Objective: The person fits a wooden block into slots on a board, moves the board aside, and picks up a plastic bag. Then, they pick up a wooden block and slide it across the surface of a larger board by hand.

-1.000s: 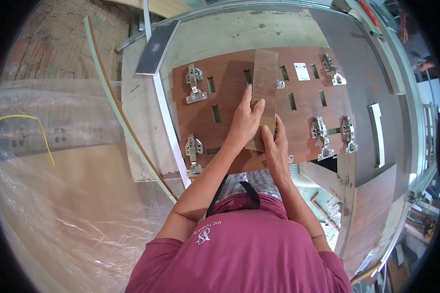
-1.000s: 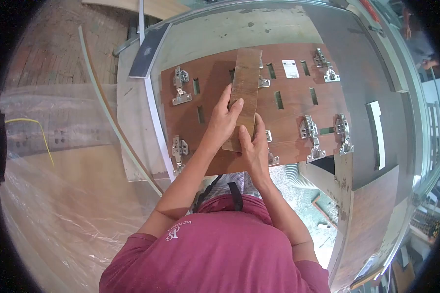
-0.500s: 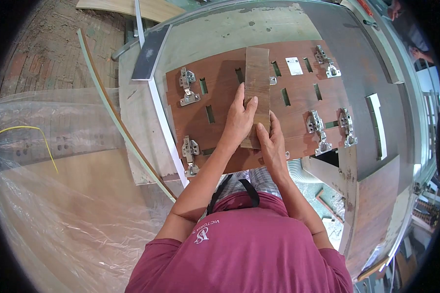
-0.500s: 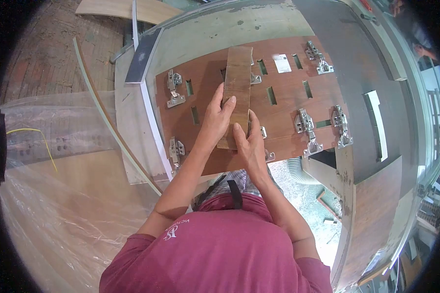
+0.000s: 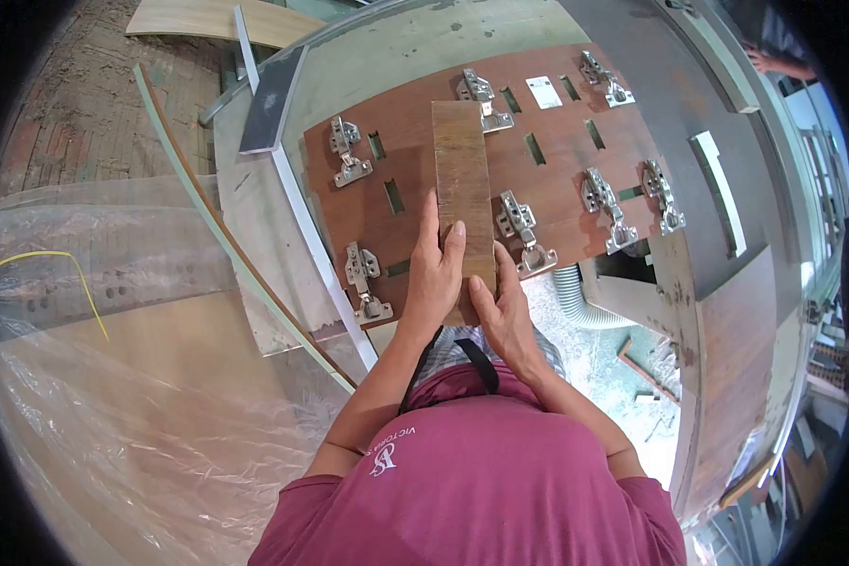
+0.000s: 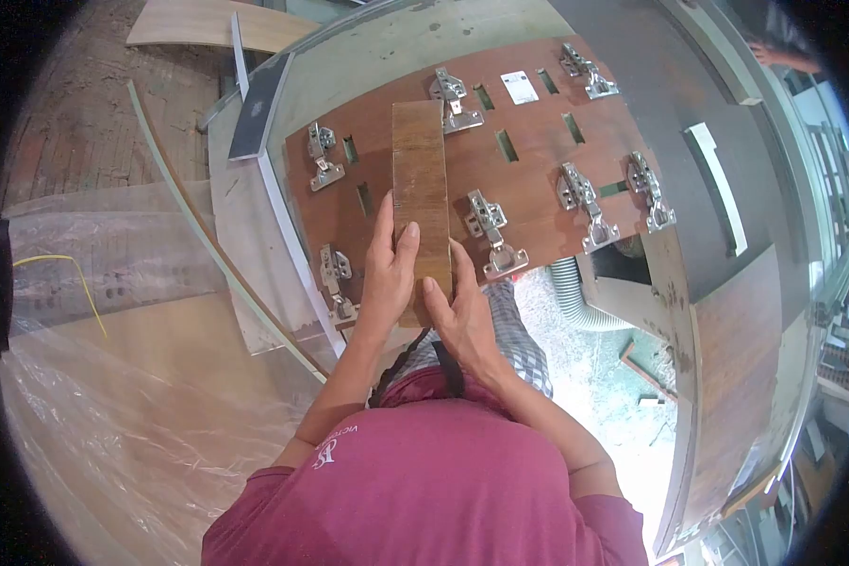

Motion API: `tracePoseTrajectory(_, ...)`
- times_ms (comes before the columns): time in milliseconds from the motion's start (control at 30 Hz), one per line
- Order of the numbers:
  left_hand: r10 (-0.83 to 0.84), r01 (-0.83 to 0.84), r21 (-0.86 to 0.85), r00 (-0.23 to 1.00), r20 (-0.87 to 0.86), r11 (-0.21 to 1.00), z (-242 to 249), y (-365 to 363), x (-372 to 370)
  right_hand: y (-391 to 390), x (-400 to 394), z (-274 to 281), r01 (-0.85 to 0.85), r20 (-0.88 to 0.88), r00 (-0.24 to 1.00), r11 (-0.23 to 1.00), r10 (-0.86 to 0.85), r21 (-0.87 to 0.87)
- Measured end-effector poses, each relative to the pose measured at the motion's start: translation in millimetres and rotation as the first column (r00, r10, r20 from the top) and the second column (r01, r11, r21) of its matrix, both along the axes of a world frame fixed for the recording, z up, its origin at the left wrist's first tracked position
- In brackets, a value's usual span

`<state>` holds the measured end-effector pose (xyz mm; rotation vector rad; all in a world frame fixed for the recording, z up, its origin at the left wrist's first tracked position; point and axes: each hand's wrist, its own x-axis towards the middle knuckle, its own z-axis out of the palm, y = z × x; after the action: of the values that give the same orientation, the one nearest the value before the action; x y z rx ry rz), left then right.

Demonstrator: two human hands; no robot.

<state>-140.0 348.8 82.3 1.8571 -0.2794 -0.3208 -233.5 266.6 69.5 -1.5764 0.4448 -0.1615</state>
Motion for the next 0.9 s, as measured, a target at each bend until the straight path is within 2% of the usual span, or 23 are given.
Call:
tracePoseTrajectory(133,-0.030,0.030,0.010,0.999,0.032,0.999,0,7,-24,7,-24,-5,0.034,0.024,0.999,0.999,-0.034,0.005)
tracePoseTrajectory(200,-0.037,0.037,-0.004,0.999,0.028,0.999,-1,7,-34,6,-35,2,0.024,-0.038,0.999,0.998,-0.026,-0.051)
tracePoseTrajectory(367,-0.113,0.116,-0.113,0.993,0.029,0.987,-14,14,-53,8,-62,-6,0.058,-0.020,0.998,0.997,-0.059,-0.044)
tracePoseTrajectory(467,-0.116,0.111,-0.118,0.992,-0.044,0.987,-14,23,-63,12,-73,-9,0.042,-0.097,0.994,0.999,-0.044,-0.023)
tracePoseTrajectory(533,-0.116,0.111,-0.128,0.993,-0.030,0.986,-20,29,-64,15,-73,-13,0.049,0.001,0.999,0.995,-0.049,-0.088)
tracePoseTrajectory(567,-0.121,0.118,-0.136,0.992,-0.017,0.984,-22,34,-67,17,-76,-10,0.035,-0.005,0.999,0.997,-0.035,-0.075)
tracePoseTrajectory(633,-0.104,0.090,-0.168,0.992,-0.075,0.982,-15,40,-71,17,-73,7,0.008,-0.088,0.996,0.992,0.003,0.126)
tracePoseTrajectory(700,-0.099,0.070,-0.211,0.987,-0.127,0.975,-15,46,-73,17,-75,5,-0.013,-0.100,0.995,0.993,0.025,0.115)
tracePoseTrajectory(767,-0.082,0.072,-0.118,0.994,-0.076,0.990,-24,54,-76,15,-75,5,-0.071,-0.072,0.995,0.997,0.072,0.015)
tracePoseTrajectory(900,-0.057,0.031,-0.173,0.987,-0.151,0.984,1,59,-82,17,-74,4,-0.130,-0.087,0.986,0.984,0.141,0.126)
